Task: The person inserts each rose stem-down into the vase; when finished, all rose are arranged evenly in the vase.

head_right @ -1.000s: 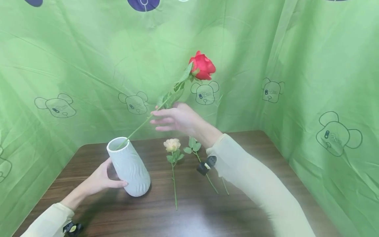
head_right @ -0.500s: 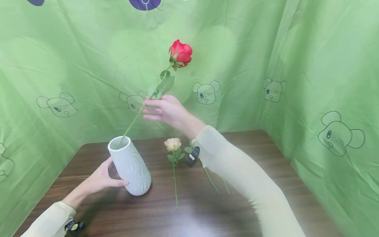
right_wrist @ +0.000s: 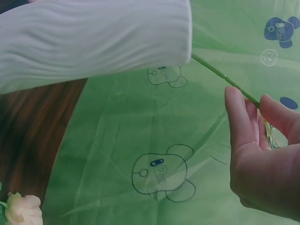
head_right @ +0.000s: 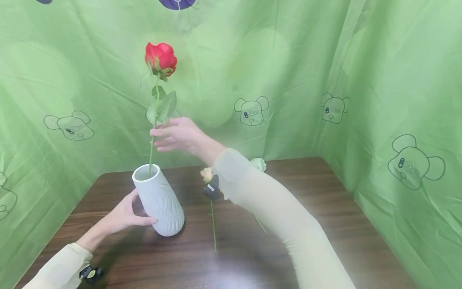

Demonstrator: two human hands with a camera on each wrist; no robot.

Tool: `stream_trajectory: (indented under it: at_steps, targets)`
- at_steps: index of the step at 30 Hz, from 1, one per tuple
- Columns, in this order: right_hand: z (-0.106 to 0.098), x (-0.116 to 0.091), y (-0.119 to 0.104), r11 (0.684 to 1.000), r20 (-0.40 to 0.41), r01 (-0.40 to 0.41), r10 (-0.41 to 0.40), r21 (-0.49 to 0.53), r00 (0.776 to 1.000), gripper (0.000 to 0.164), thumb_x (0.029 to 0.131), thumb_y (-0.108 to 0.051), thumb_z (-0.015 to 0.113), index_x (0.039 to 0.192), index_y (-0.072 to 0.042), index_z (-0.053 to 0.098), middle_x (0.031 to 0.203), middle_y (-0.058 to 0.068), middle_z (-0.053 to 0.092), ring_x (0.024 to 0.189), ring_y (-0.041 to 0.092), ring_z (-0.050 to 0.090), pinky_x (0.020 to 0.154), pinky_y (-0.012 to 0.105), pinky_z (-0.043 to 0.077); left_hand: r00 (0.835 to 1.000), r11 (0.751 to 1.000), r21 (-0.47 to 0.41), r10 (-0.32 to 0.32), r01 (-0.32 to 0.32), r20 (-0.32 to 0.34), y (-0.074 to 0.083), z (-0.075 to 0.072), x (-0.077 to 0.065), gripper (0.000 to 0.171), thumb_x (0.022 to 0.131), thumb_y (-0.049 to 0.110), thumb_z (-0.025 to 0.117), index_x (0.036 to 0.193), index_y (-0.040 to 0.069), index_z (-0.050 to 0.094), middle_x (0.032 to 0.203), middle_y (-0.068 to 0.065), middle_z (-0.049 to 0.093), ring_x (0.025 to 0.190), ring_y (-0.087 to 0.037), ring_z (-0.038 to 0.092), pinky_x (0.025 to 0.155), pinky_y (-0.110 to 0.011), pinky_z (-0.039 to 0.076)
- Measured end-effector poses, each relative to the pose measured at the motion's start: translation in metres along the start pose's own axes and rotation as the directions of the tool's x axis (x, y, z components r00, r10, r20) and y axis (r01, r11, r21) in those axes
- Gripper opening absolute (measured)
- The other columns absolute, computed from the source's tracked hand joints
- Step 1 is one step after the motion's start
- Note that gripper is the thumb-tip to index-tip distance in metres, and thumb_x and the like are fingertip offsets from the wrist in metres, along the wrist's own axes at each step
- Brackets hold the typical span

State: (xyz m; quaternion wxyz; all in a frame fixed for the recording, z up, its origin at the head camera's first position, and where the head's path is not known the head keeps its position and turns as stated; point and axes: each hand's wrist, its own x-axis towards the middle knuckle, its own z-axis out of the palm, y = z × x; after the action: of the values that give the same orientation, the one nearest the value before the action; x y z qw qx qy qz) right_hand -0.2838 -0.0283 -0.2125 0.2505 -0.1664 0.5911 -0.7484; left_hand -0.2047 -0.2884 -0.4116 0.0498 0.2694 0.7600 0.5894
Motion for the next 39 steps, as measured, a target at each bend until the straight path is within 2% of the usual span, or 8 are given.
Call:
stream_trajectory:
  at_steps: [6, 12, 15, 18, 21, 28, 33, 39]
  targets:
    - [0.008, 0.004, 0.012, 0.999, 0.036, -0.018, 0.019, -0.047, 0.999, 0.018, 0.095, -0.004, 0.071, 0.111, 0.002, 0.066, 0.110, 0.016, 0.073, 0.107, 0.036, 0.069, 0.088, 0.043, 0.060, 1.000, 1.000, 0.001, 0.002, -0.002, 0.006, 0.001, 0.000, -0.001, 0.100, 0.072, -0.004, 0.089, 0.153, 0.013, 0.034, 0.140, -0.019, 0.049, 0.121, -0.030, 0.059, 0.091, -0.048, 0.058]
    - [0.013, 0.006, 0.019, 0.994, 0.081, 0.001, 0.009, -0.111, 0.997, 0.016, 0.093, -0.005, 0.073, 0.108, 0.001, 0.069, 0.104, 0.015, 0.073, 0.105, 0.038, 0.069, 0.088, 0.047, 0.060, 1.000, 1.000, 0.004, -0.003, 0.003, 0.006, 0.003, 0.002, -0.001, 0.099, 0.072, -0.004, 0.089, 0.152, 0.014, 0.034, 0.137, -0.020, 0.051, 0.117, -0.033, 0.061, 0.089, -0.048, 0.059]
    - [0.016, 0.005, 0.020, 0.989, 0.092, -0.004, 0.018, -0.145, 0.996, 0.034, 0.093, -0.005, 0.074, 0.123, 0.005, 0.063, 0.106, 0.016, 0.073, 0.105, 0.039, 0.069, 0.087, 0.045, 0.060, 1.000, 1.000, 0.006, -0.002, 0.002, 0.011, 0.003, 0.002, -0.001, 0.099, 0.072, -0.004, 0.089, 0.153, 0.014, 0.034, 0.136, -0.020, 0.052, 0.116, -0.034, 0.062, 0.089, -0.048, 0.059]
    - [0.017, 0.004, 0.021, 0.987, 0.086, -0.016, 0.030, -0.159, 0.996, 0.062, 0.092, -0.005, 0.075, 0.146, 0.005, 0.045, 0.112, 0.017, 0.072, 0.102, 0.036, 0.071, 0.086, 0.043, 0.061, 1.000, 1.000, 0.003, 0.001, -0.001, 0.014, 0.002, 0.001, -0.001, 0.100, 0.072, -0.004, 0.089, 0.153, 0.014, 0.033, 0.136, -0.020, 0.053, 0.116, -0.035, 0.062, 0.089, -0.049, 0.059]
    - [0.018, 0.005, 0.022, 0.987, 0.091, -0.018, 0.034, -0.163, 0.995, 0.080, 0.092, -0.005, 0.075, 0.156, 0.002, 0.029, 0.119, 0.015, 0.070, 0.103, 0.034, 0.071, 0.087, 0.042, 0.061, 1.000, 1.000, 0.009, 0.007, -0.007, 0.015, 0.001, 0.000, -0.001, 0.099, 0.072, -0.004, 0.088, 0.153, 0.014, 0.033, 0.136, -0.020, 0.053, 0.116, -0.034, 0.061, 0.089, -0.049, 0.059]
    - [0.022, 0.005, 0.024, 0.978, 0.154, 0.006, 0.027, -0.209, 0.988, 0.082, 0.091, 0.001, 0.074, 0.158, -0.001, 0.026, 0.115, 0.018, 0.070, 0.101, 0.031, 0.071, 0.091, 0.038, 0.059, 1.000, 1.000, 0.024, 0.007, -0.007, 0.017, 0.001, -0.001, -0.001, 0.099, 0.073, -0.003, 0.088, 0.153, 0.012, 0.032, 0.136, -0.019, 0.053, 0.115, -0.033, 0.063, 0.088, -0.050, 0.059]
    - [0.024, 0.005, 0.025, 0.979, 0.142, -0.008, 0.038, -0.203, 0.989, 0.077, 0.089, 0.008, 0.072, 0.154, -0.001, 0.033, 0.111, 0.016, 0.068, 0.096, 0.028, 0.071, 0.088, 0.036, 0.060, 1.000, 0.999, 0.039, 0.010, -0.010, 0.012, 0.002, -0.001, 0.000, 0.099, 0.073, -0.001, 0.089, 0.153, 0.013, 0.032, 0.135, -0.018, 0.055, 0.114, -0.031, 0.064, 0.087, -0.051, 0.060]
    - [0.023, 0.005, 0.028, 0.966, 0.138, -0.013, 0.050, -0.259, 0.989, 0.074, 0.088, 0.004, 0.075, 0.152, -0.001, 0.038, 0.112, 0.013, 0.068, 0.098, 0.022, 0.071, 0.090, 0.033, 0.059, 1.000, 0.999, 0.038, 0.010, -0.011, 0.010, 0.002, -0.001, 0.000, 0.099, 0.072, -0.002, 0.089, 0.152, 0.014, 0.034, 0.135, -0.018, 0.055, 0.114, -0.029, 0.064, 0.087, -0.049, 0.060]
